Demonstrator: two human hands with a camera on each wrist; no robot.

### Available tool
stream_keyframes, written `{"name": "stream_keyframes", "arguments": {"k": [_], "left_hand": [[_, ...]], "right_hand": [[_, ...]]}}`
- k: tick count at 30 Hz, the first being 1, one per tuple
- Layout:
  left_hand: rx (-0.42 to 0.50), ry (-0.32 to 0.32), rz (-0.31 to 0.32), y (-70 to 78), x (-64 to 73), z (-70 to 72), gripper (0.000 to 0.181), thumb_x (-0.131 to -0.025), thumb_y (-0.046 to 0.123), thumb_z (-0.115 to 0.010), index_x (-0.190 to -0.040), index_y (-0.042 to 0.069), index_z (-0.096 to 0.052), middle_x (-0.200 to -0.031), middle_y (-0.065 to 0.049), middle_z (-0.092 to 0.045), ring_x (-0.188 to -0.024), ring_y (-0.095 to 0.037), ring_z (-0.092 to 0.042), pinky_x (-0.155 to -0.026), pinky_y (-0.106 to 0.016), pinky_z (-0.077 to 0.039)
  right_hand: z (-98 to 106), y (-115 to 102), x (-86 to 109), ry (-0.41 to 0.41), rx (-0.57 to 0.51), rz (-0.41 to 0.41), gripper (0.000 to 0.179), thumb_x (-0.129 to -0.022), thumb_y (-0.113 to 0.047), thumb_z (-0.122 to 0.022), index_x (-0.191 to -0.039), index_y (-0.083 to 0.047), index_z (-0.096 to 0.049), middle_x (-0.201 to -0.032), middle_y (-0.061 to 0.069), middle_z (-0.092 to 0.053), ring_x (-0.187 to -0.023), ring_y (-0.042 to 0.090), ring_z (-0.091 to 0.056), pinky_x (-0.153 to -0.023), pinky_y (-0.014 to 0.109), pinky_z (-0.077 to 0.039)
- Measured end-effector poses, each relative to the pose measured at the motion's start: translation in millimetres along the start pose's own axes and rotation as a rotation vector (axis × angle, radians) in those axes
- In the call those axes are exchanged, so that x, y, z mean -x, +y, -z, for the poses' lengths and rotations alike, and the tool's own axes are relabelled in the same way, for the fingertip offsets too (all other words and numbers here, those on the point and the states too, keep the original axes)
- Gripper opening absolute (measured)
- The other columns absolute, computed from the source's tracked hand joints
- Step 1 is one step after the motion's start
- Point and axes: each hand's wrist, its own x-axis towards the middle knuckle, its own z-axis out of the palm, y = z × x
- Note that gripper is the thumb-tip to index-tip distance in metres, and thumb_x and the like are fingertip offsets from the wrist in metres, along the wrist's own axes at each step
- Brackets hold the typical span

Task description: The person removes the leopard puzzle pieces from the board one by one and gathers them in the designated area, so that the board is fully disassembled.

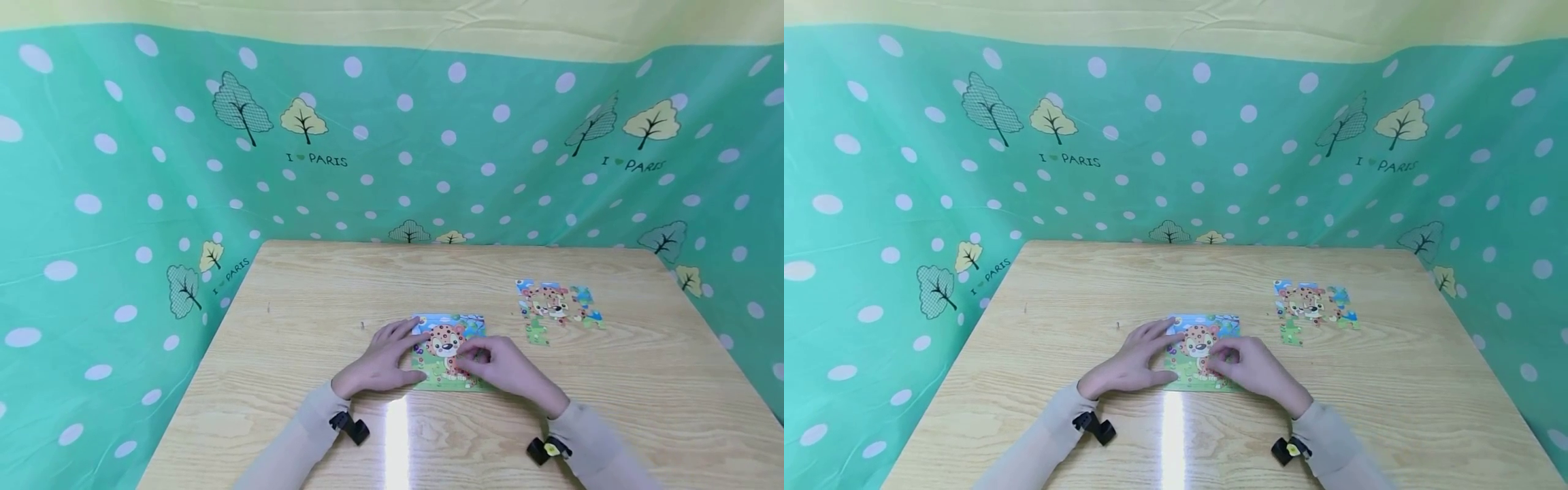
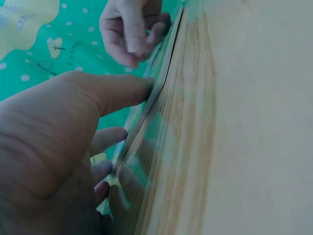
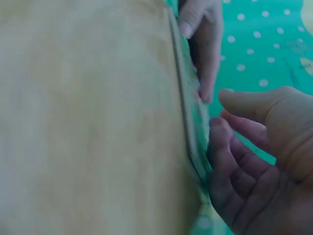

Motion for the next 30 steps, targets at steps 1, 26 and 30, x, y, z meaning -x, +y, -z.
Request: {"name": "stream_keyframes", "arguments": {"k": [1, 26, 30], "left_hand": [[-0.001, 0.000, 0.001, 0.2, 0.0, 0.0, 0.075, -0.097, 0.045, -0.069, -0.163, 0.022, -0.045, -0.180, -0.004, -0.018, -0.165, -0.038, -0.014, -0.132, -0.066, -0.010], [-0.003, 0.005, 0.007, 1.4, 0.0, -0.5, 0.075, -0.096, 0.045, -0.070, -0.163, 0.023, -0.046, -0.180, -0.004, -0.019, -0.165, -0.037, -0.014, -0.132, -0.066, -0.010], [-0.011, 0.005, 0.007, 1.7, 0.2, -0.8, 0.075, -0.096, 0.045, -0.070, -0.163, 0.023, -0.045, -0.180, -0.004, -0.018, -0.165, -0.037, -0.014, -0.132, -0.066, -0.010]], "right_hand": [[-3, -1, 0.0, -0.011, 0.014, 0.002, 0.016, -0.097, -0.030, -0.080, -0.109, -0.020, -0.081, -0.087, -0.010, -0.070, -0.066, 0.004, -0.057, -0.058, 0.023, -0.049], [-12, -10, 2.4, -0.036, 0.110, -0.093, 0.021, -0.090, -0.037, -0.086, -0.100, -0.024, -0.074, -0.067, -0.011, -0.051, -0.057, 0.003, -0.041, -0.056, 0.022, -0.037], [-13, -12, 2.9, -0.009, 0.095, -0.133, 0.022, -0.088, -0.035, -0.088, -0.101, -0.024, -0.074, -0.068, -0.009, -0.050, -0.058, 0.005, -0.041, -0.057, 0.022, -0.036]]}}
